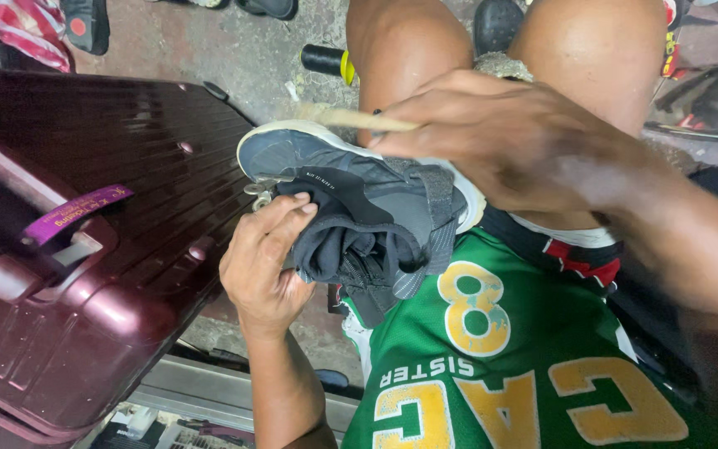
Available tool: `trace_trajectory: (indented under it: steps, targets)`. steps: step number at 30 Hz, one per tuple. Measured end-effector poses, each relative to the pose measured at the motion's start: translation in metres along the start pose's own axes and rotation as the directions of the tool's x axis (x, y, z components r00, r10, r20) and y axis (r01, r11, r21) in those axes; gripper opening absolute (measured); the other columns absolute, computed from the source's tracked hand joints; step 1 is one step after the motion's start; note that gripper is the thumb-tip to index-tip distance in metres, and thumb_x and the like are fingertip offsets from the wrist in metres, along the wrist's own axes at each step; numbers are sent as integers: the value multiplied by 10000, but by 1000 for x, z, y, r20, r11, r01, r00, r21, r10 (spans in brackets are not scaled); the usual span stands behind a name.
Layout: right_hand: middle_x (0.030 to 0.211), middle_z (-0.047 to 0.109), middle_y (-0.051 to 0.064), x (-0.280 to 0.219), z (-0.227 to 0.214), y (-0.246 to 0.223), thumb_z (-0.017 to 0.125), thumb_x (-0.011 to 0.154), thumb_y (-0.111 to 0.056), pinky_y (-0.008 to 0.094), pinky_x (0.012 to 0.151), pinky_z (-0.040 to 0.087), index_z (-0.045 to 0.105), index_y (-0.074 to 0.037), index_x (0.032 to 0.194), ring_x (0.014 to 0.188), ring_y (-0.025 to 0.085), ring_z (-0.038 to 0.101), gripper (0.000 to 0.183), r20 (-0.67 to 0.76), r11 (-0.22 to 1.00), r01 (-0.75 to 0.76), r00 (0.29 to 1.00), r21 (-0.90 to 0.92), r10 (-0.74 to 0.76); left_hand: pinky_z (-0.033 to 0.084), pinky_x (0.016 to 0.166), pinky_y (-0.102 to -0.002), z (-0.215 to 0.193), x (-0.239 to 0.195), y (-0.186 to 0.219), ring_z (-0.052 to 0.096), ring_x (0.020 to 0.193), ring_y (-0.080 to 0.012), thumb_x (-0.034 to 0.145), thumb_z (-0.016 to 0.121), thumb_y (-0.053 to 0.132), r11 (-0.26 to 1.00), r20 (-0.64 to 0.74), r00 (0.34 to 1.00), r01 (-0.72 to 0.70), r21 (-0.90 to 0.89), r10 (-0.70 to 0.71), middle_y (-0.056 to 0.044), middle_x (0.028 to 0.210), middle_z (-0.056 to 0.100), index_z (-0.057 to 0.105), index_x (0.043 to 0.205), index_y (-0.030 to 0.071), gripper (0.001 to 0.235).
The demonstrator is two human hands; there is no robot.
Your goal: The person applies a liquid substance to the sole and side of a black sneaker using a small brush. They hold the shoe with one hand and carefully paint the edges and seams, then inspect the treated areas.
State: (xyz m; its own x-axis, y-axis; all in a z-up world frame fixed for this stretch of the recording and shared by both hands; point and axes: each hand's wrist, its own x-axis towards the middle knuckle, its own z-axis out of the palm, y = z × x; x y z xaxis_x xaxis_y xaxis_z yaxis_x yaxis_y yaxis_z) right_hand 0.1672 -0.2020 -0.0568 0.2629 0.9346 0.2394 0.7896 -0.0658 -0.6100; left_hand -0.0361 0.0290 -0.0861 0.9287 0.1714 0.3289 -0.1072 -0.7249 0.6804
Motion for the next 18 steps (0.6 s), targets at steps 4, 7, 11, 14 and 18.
trace_trajectory:
  steps: [4,7,11,14,18]
  targets:
    - [1182,669,61,22,4,20,663,815,-89,373,722,557,701,-116,1212,1041,271,642,400,198,990,102,973,100,-121,551,818,-346,-9,6,-2,708,1007,-294,899,770,284,999,96,994,-48,-19,50,-141,1255,729,686,1157,30,372]
    - [962,619,49,34,-3,33,686,920,-186,390,679,539,703,-111,1100,913,234,636,196,318,992,125,941,0,-119,547,838,-361,-13,7,-4,671,926,-275,905,766,246,999,157,987,-43,-23,46,-104,1245,743,694,1135,31,323]
    - [895,540,65,38,-19,36,711,912,-263,390,679,510,644,-104,955,896,234,604,178,313,966,114,949,-232,-37,539,875,-362,-13,12,-6,662,955,-274,913,769,211,997,181,981,-70,-25,73,-76,1218,748,691,1115,34,279]
    - [898,547,48,37,-23,30,739,839,-299,402,720,497,629,-105,902,941,248,584,232,241,943,112,970,-313,-35,537,913,-383,-15,22,1,663,1004,-285,896,786,229,999,208,977,-46,-13,47,-86,1227,744,690,1136,29,327]
    - [894,555,43,33,-21,24,745,818,-287,431,787,482,639,-113,872,947,253,554,210,207,952,95,978,-291,-35,498,1001,-494,-34,37,24,615,1117,-381,731,774,203,999,189,982,-2,-47,11,-180,1275,657,626,1199,-21,540]
